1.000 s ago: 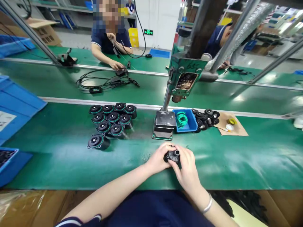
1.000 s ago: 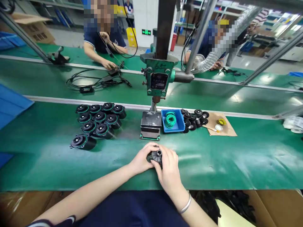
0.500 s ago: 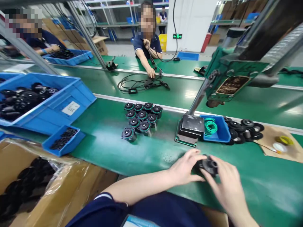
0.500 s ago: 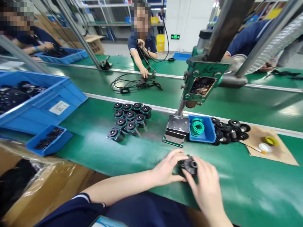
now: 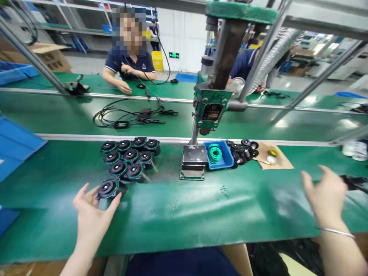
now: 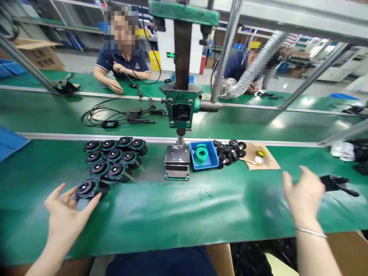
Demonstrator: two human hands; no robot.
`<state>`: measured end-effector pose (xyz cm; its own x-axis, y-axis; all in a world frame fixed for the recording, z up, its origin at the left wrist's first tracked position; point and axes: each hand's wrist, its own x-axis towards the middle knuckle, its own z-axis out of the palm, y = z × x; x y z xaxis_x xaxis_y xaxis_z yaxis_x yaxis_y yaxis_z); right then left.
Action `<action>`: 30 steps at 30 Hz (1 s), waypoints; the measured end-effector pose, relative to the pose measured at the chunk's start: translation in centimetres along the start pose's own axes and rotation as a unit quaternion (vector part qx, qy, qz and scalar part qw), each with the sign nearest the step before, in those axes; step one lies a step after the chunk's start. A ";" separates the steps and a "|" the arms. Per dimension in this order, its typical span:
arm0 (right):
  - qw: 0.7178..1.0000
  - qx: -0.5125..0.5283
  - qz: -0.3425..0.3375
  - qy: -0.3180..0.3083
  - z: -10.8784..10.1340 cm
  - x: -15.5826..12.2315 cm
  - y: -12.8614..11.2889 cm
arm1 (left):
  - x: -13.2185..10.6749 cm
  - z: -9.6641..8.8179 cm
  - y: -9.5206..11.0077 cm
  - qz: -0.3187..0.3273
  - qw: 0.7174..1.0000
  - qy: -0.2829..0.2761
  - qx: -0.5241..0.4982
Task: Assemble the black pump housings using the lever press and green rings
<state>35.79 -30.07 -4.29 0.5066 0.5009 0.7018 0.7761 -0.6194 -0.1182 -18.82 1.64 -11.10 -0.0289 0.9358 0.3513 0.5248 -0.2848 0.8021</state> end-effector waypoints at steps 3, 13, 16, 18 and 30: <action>0.980 0.104 -0.139 -0.100 2.6 0.2 -8.3 | -1.8 0.8 1.1 -0.016 1.000 0.003 0.023; 0.985 0.082 -0.054 -0.140 9.3 2.2 -13.5 | -6.2 7.3 7.7 0.233 0.930 -0.280 0.047; 0.984 0.077 -0.041 -0.157 9.3 1.4 -11.8 | -6.5 9.9 10.0 0.246 0.900 -0.360 -0.001; 0.979 0.088 -0.052 -0.175 9.1 0.3 -11.4 | -6.6 11.3 10.7 0.251 0.887 -0.387 -0.027; 0.893 -0.125 0.279 -0.330 -4.6 -11.9 5.1 | -6.0 14.0 8.5 0.239 0.901 -0.363 -0.011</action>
<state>32.01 -41.96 -10.04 0.9635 0.2678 0.0054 0.2669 -0.9583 -0.1018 -2.27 -3.50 -13.14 0.7632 0.5927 0.2574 0.3128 -0.6873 0.6555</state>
